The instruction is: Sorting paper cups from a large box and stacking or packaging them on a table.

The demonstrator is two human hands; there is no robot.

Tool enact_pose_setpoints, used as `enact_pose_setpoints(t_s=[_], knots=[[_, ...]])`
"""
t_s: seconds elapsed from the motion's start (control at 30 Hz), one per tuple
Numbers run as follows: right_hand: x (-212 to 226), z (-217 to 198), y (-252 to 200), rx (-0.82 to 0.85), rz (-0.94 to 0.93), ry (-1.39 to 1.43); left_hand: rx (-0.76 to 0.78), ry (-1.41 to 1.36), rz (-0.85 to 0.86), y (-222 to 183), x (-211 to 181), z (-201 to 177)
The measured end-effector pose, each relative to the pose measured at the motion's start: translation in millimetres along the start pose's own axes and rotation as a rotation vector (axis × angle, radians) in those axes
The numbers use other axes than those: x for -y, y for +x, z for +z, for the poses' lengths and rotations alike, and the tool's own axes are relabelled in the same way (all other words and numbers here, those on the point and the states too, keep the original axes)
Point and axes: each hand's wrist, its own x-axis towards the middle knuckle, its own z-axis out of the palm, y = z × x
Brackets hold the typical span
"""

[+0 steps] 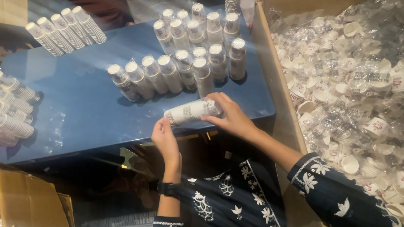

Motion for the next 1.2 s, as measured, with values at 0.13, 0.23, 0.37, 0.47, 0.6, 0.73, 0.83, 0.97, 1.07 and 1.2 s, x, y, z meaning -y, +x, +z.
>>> enact_pose_setpoints(t_s=[0.13, 0.23, 0.37, 0.47, 0.6, 0.73, 0.83, 0.97, 1.07, 1.2], knots=[[14.9, -8.1, 3.4, -0.113, -0.055, -0.070, 0.027, 0.491, 0.206, -8.9, -20.1, 19.8], [19.0, -10.4, 1.8, -0.118, -0.071, -0.117, 0.223, 0.649, 0.425, -27.0, -44.0, 33.5], [29.8, -13.0, 0.0, 0.002, -0.119, -0.167, 0.436, 0.791, 0.376, -39.5, -58.8, 46.5], [33.4, -7.3, 0.3, 0.068, -0.067, -0.126, 0.372, 0.448, 0.180, -28.8, -25.1, 42.4], [30.8, -8.8, -0.2, 0.049, -0.005, -0.085, 0.127, 0.012, 0.013, -1.6, 20.6, 52.8], [19.7, -9.8, 3.6, 0.020, -0.040, -0.095, -0.044, 0.309, 0.198, 24.2, 34.6, 64.2], [16.6, -9.1, 1.9, 0.044, -0.054, -0.097, 0.024, 0.896, 0.477, 22.7, 45.4, 72.5], [19.7, -13.5, 4.8, 0.071, -0.054, -0.093, 0.014, 1.138, 0.485, 14.7, 51.8, 77.9], [14.5, -12.8, 3.9, 0.090, -0.027, -0.096, -0.074, 1.187, 0.445, 11.2, 45.9, 82.8], [12.7, -13.3, 2.3, 0.129, -0.044, -0.111, -0.087, 1.241, 0.321, 10.9, 38.9, 87.7]])
